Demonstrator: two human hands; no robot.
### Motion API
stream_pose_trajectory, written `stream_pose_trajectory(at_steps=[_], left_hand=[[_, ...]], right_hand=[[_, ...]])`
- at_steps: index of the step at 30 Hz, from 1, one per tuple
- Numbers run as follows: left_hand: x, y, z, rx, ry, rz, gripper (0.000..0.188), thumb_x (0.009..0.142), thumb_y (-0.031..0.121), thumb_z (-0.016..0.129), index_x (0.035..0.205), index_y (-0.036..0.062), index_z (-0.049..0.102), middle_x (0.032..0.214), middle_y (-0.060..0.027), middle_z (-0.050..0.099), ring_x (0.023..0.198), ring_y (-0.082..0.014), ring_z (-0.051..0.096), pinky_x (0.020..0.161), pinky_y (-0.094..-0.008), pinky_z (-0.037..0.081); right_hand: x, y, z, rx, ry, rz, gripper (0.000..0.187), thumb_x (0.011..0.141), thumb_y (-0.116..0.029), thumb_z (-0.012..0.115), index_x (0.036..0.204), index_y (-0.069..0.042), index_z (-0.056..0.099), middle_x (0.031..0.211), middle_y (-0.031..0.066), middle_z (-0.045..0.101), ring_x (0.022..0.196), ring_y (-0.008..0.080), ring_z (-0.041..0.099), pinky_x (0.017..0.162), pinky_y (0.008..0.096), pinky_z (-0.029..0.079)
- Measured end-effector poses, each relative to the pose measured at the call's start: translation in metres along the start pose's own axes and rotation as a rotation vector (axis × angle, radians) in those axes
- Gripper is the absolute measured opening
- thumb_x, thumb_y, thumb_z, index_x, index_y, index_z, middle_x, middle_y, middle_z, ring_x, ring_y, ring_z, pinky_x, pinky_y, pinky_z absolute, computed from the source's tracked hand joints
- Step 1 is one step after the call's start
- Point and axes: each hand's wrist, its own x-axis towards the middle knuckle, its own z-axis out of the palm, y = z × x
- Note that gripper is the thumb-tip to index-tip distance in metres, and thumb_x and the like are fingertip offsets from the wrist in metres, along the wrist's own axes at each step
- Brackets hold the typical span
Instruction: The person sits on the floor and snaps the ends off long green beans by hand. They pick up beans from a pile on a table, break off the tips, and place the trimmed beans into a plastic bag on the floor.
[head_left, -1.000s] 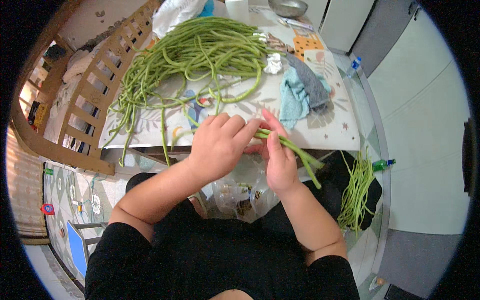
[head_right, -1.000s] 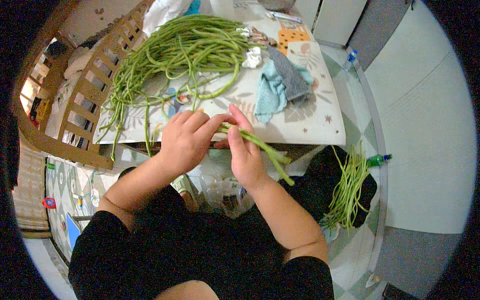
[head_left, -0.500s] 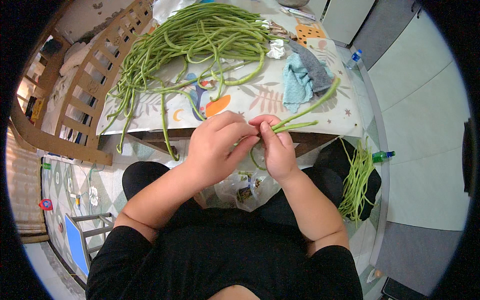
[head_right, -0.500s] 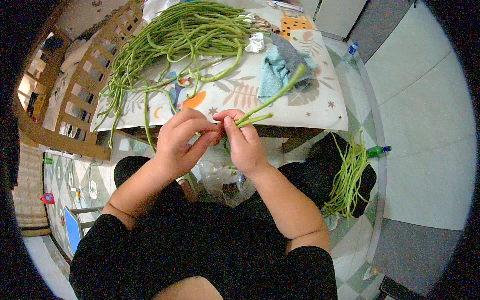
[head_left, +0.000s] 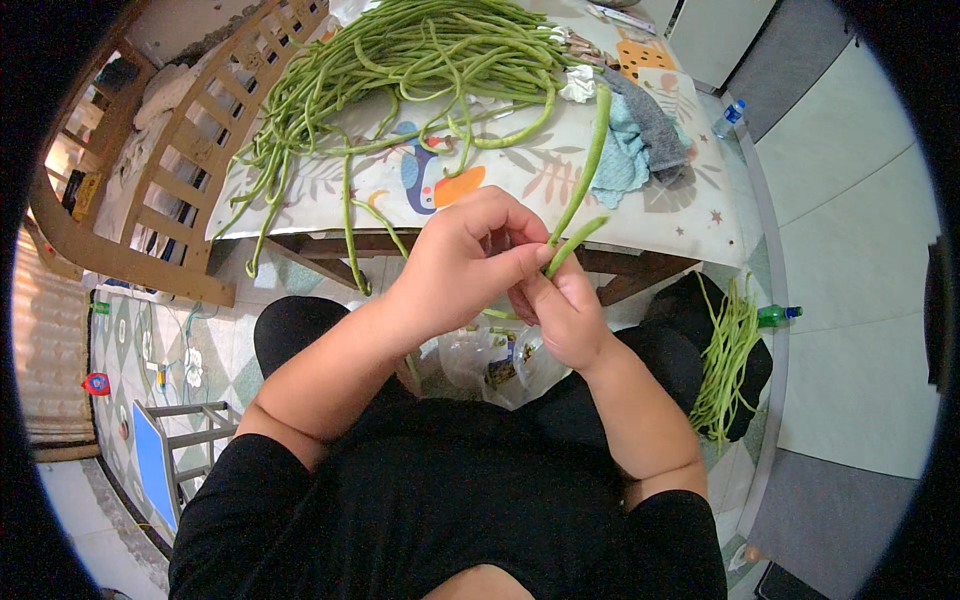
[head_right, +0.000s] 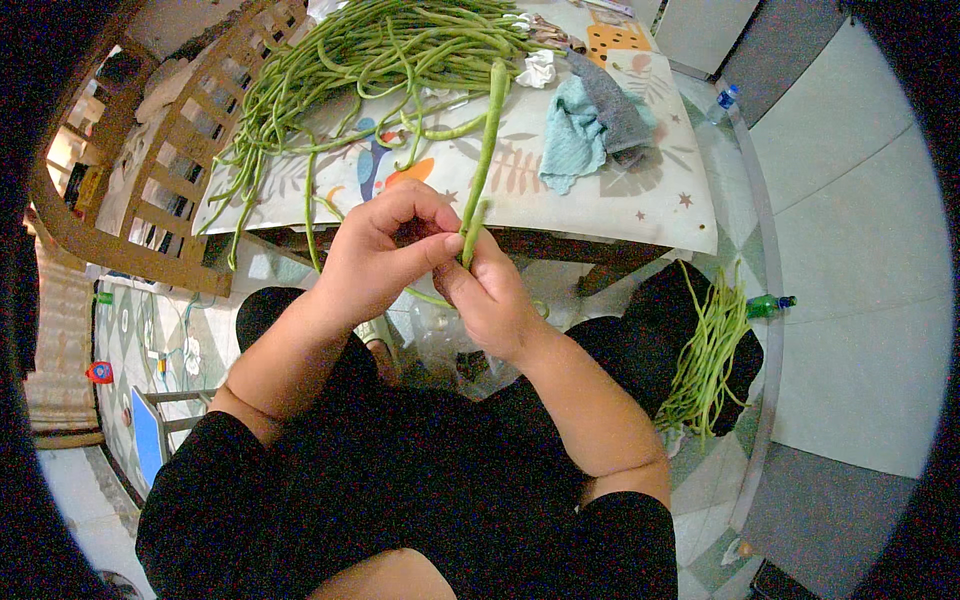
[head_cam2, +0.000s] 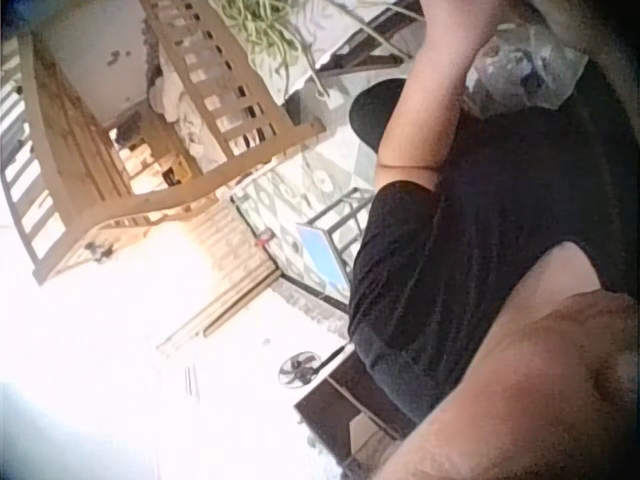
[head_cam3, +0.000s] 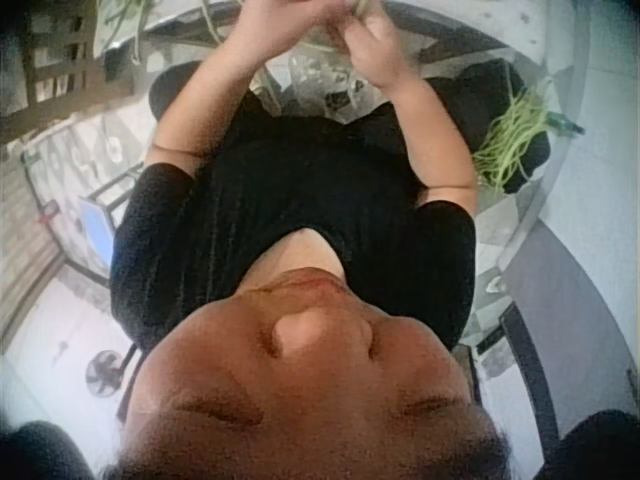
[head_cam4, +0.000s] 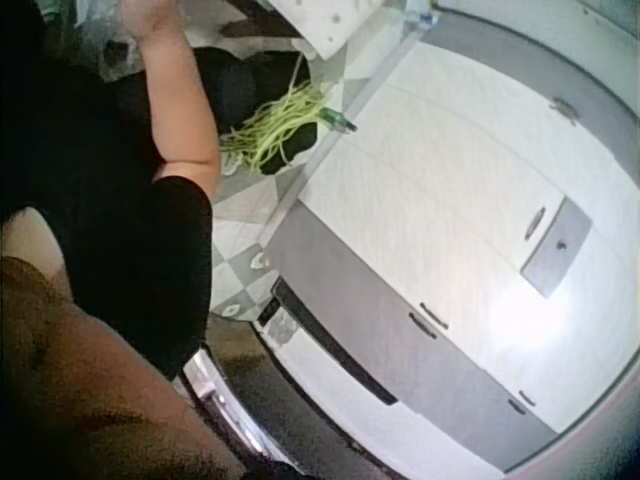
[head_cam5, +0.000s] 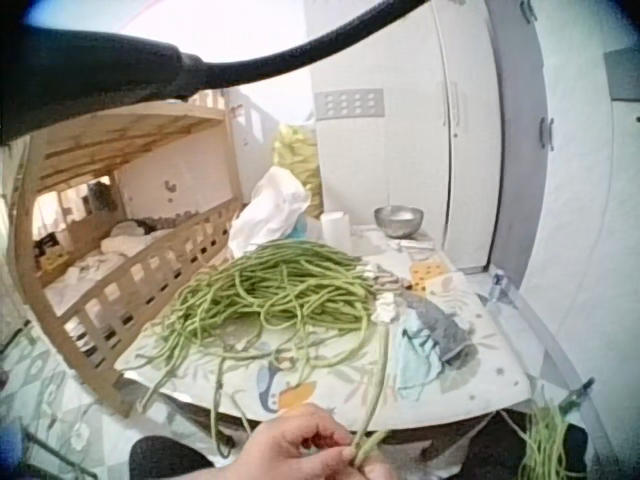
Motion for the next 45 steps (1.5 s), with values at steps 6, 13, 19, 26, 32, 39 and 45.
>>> stream_pose_trajectory(at_steps=[6,13,19,26,32,39,45], left_hand=[[-0.004,0.011,-0.005,-0.692,-0.117,-0.296,0.009,0.079,0.009,0.057,0.082,0.001,0.053,0.074,-0.0041,0.056,0.064,-0.0112,0.054,0.058,-0.024,0.045],[-0.008,0.013,-0.001,-0.706,-0.091,-0.275,0.009,0.079,0.01,0.057,0.082,0.0019,0.055,0.076,-0.0024,0.056,0.066,-0.0095,0.052,0.064,-0.0225,0.043],[-0.008,0.006,0.003,-0.419,0.051,-0.186,0.01,0.082,0.01,0.053,0.08,0.0001,0.056,0.077,-0.0018,0.055,0.067,-0.0087,0.05,0.063,-0.0226,0.042],[-0.008,0.002,0.003,-0.416,0.048,-0.157,0.013,0.084,0.009,0.049,0.08,-0.0007,0.056,0.076,-0.0021,0.054,0.066,-0.0089,0.049,0.061,-0.0223,0.041],[-0.01,0.002,0.0,-0.274,0.049,-0.106,0.009,0.082,0.007,0.052,0.08,-0.0008,0.055,0.079,-0.003,0.054,0.07,-0.0091,0.05,0.065,-0.0226,0.042],[-0.01,0.005,-0.001,-0.263,0.116,-0.088,0.006,0.08,0.005,0.055,0.08,-0.0012,0.056,0.081,-0.0031,0.053,0.074,-0.0098,0.05,0.067,-0.0226,0.042],[-0.012,0.006,-0.003,-0.308,0.086,-0.143,0.005,0.079,0.004,0.055,0.079,-0.0014,0.057,0.08,-0.0033,0.054,0.073,-0.0101,0.051,0.065,-0.0222,0.042]], right_hand=[[-0.01,-0.01,-0.003,0.088,-0.026,-0.046,0.027,0.091,-0.022,0.035,0.102,0.002,0.042,0.071,0.007,0.049,0.054,0.0105,0.045,0.047,0.019,0.036],[-0.018,-0.018,0.002,0.074,0.052,-0.005,0.027,0.091,-0.023,0.037,0.096,0.002,0.045,0.065,0.007,0.049,0.049,0.0096,0.045,0.041,0.0186,0.037],[-0.016,-0.021,0.005,0.036,0.093,0.034,0.022,0.09,-0.021,0.039,0.092,-0.003,0.051,0.058,0.0011,0.048,0.043,0.0048,0.039,0.038,0.0168,0.033],[-0.018,-0.023,0.004,0.095,0.093,0.094,0.022,0.09,-0.022,0.039,0.091,-0.003,0.05,0.058,0.0011,0.047,0.042,0.0049,0.039,0.039,0.0164,0.032],[-0.017,-0.021,0.005,-0.068,0.088,0.039,0.024,0.09,-0.021,0.038,0.094,0.001,0.047,0.058,0.0059,0.048,0.044,0.0079,0.04,0.04,0.0175,0.034],[-0.017,-0.021,0.004,-0.016,0.109,0.069,0.023,0.09,-0.02,0.038,0.094,0.001,0.048,0.058,0.0054,0.048,0.043,0.0076,0.04,0.04,0.0171,0.034],[-0.016,-0.017,0.006,-0.079,0.11,0.039,0.022,0.09,-0.019,0.04,0.094,-0.001,0.051,0.057,0.0019,0.048,0.043,0.0055,0.039,0.039,0.0168,0.033]])
